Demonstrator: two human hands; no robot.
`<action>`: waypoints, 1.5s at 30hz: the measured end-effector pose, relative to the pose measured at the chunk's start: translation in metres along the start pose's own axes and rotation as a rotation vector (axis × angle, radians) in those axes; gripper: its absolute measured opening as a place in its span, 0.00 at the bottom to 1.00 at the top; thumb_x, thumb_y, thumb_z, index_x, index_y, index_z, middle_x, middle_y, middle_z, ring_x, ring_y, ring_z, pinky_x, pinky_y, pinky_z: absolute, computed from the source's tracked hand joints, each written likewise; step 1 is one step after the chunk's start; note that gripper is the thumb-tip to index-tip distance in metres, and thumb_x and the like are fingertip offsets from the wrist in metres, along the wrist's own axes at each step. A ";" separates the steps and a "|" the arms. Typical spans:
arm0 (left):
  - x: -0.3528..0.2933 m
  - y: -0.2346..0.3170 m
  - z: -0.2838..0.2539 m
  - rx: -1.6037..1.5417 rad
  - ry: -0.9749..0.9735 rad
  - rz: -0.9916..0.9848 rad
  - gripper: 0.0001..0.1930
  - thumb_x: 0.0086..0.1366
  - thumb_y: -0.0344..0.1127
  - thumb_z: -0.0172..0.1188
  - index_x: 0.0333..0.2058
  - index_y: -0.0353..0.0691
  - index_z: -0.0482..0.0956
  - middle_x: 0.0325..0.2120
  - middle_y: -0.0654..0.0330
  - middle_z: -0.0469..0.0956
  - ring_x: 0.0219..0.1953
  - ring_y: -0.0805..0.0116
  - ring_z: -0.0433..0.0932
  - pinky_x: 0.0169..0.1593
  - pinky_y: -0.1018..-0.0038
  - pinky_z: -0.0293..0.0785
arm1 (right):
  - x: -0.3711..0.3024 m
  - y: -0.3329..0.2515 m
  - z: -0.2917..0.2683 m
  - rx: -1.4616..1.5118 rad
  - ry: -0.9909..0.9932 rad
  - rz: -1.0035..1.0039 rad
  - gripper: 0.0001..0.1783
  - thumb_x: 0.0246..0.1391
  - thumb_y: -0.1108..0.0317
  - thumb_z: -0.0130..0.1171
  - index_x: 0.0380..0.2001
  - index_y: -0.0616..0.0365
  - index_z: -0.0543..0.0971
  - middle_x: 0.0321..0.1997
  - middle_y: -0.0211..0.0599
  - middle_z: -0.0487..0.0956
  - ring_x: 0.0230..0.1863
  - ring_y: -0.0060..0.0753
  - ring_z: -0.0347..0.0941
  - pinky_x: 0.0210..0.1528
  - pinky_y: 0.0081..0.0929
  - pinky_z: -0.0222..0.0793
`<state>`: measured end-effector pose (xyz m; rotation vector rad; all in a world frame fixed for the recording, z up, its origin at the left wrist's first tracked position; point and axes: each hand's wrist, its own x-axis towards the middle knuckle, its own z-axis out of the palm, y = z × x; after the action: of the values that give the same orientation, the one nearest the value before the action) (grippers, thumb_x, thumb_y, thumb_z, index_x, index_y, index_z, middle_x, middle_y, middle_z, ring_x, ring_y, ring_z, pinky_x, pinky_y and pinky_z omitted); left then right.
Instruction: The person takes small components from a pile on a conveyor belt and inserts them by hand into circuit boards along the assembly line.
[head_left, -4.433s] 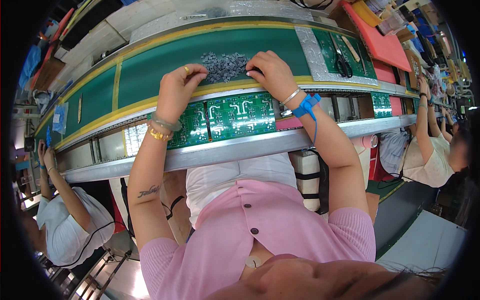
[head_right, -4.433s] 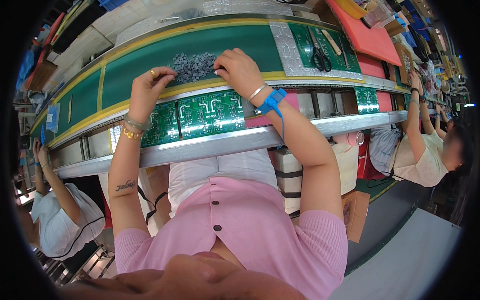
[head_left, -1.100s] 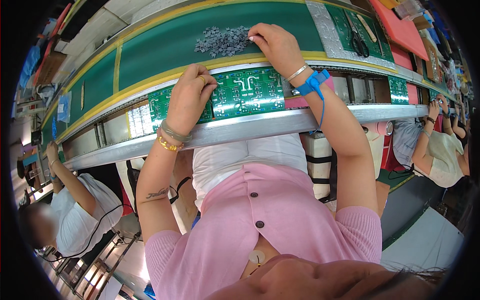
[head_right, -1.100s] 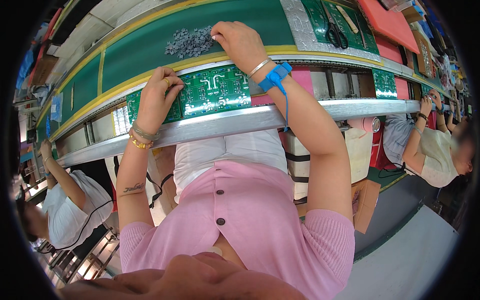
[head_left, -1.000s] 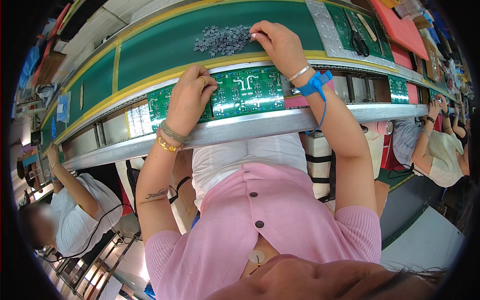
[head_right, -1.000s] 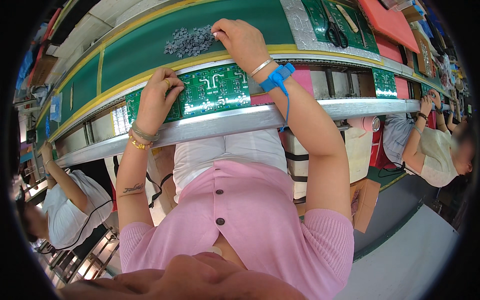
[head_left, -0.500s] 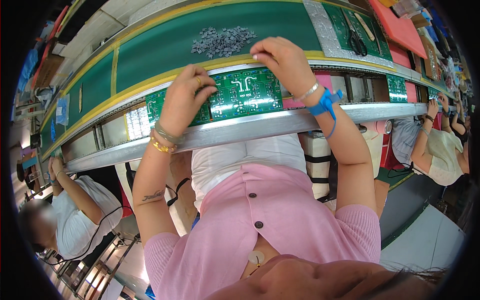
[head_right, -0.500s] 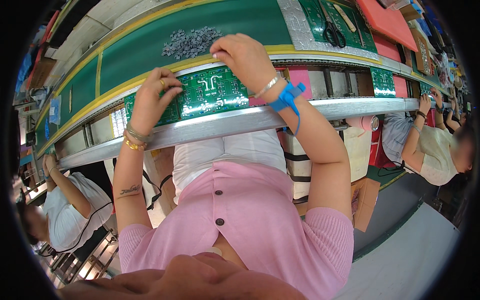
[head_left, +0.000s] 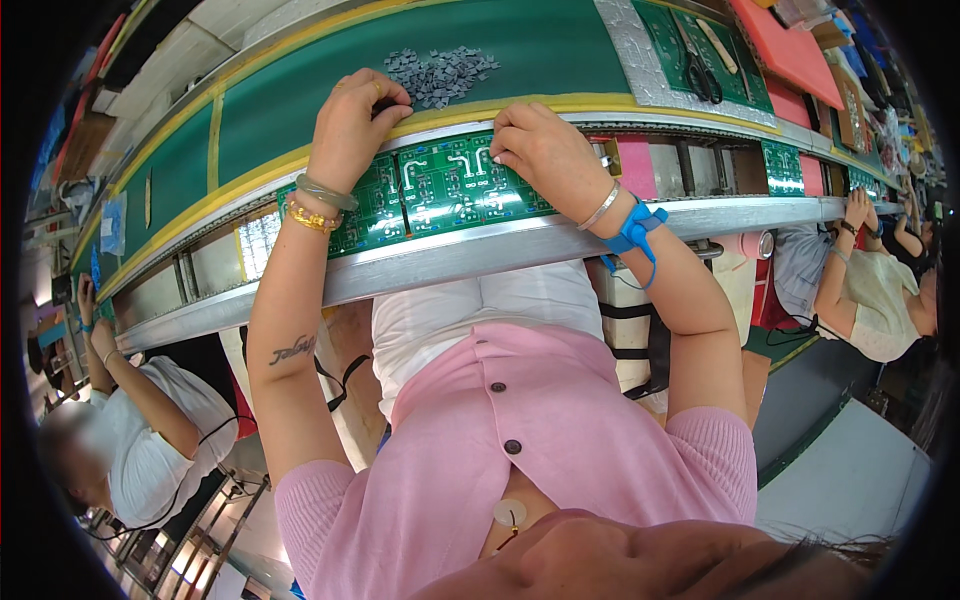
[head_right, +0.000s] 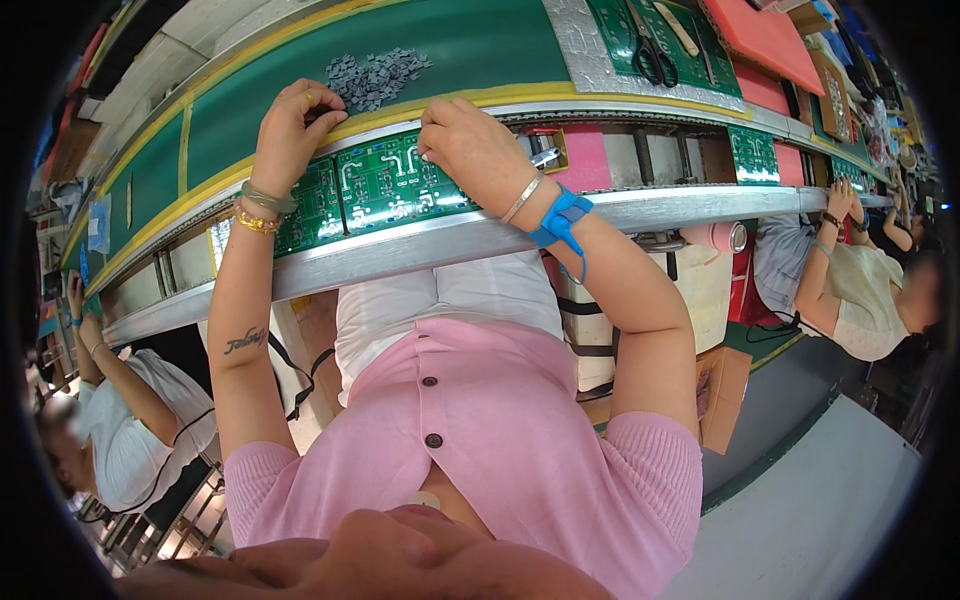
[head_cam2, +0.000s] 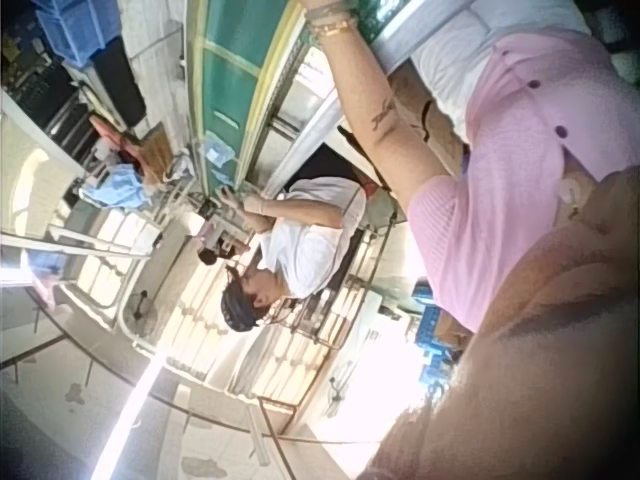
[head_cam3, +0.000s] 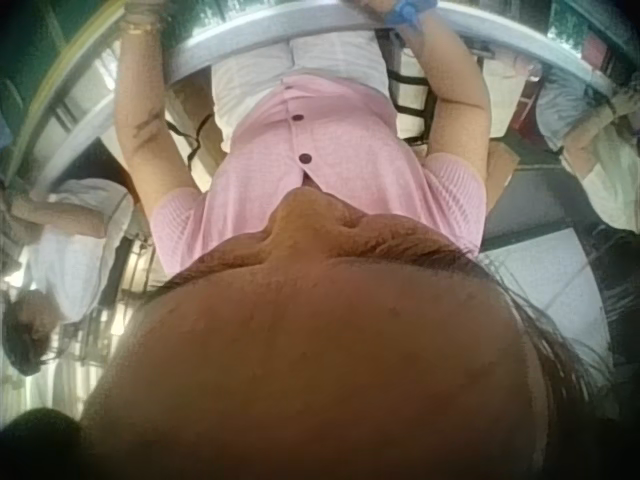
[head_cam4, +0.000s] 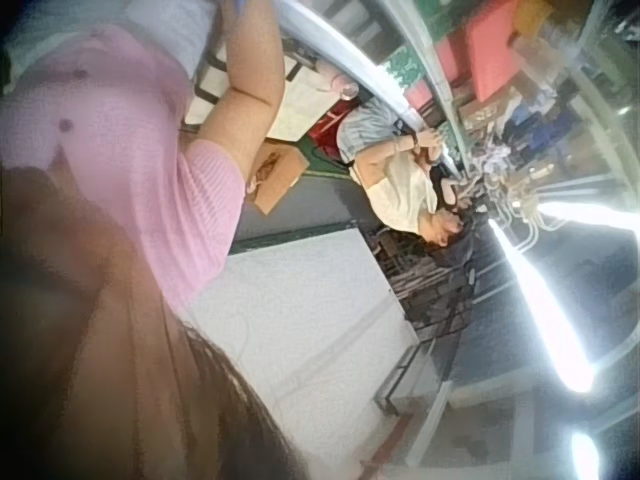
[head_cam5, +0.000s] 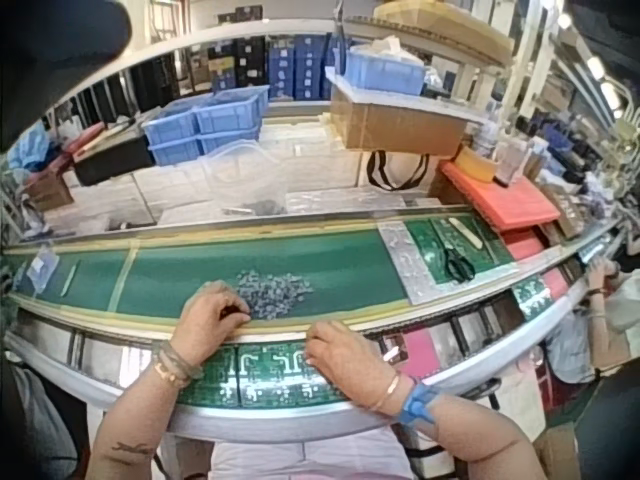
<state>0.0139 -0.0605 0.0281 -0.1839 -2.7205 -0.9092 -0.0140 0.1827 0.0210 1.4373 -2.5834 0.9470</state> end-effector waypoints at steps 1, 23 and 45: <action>-0.001 0.002 0.001 0.005 0.021 -0.002 0.05 0.51 0.30 0.62 0.27 0.39 0.79 0.27 0.62 0.76 0.34 0.62 0.73 0.39 0.70 0.70 | 0.000 0.000 0.000 -0.015 0.005 -0.002 0.03 0.44 0.72 0.58 0.25 0.58 0.75 0.36 0.33 0.71 0.40 0.39 0.67 0.42 0.32 0.66; -0.059 0.061 -0.003 -0.159 -0.197 -0.107 0.04 0.52 0.25 0.61 0.29 0.33 0.77 0.31 0.60 0.75 0.30 0.68 0.76 0.34 0.77 0.73 | 0.062 0.038 0.012 -0.160 0.186 0.129 0.05 0.50 0.67 0.56 0.27 0.56 0.77 0.30 0.35 0.74 0.35 0.41 0.71 0.37 0.35 0.68; -0.059 0.064 0.005 -0.131 -0.173 0.036 0.04 0.50 0.29 0.62 0.26 0.36 0.78 0.29 0.58 0.73 0.32 0.59 0.74 0.36 0.69 0.71 | 0.024 0.010 -0.014 0.041 0.277 0.081 0.06 0.51 0.69 0.55 0.32 0.57 0.76 0.32 0.37 0.78 0.34 0.40 0.74 0.35 0.30 0.69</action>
<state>0.0824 -0.0092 0.0437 -0.3520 -2.8031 -1.1095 -0.0391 0.1757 0.0344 1.1237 -2.4464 1.1253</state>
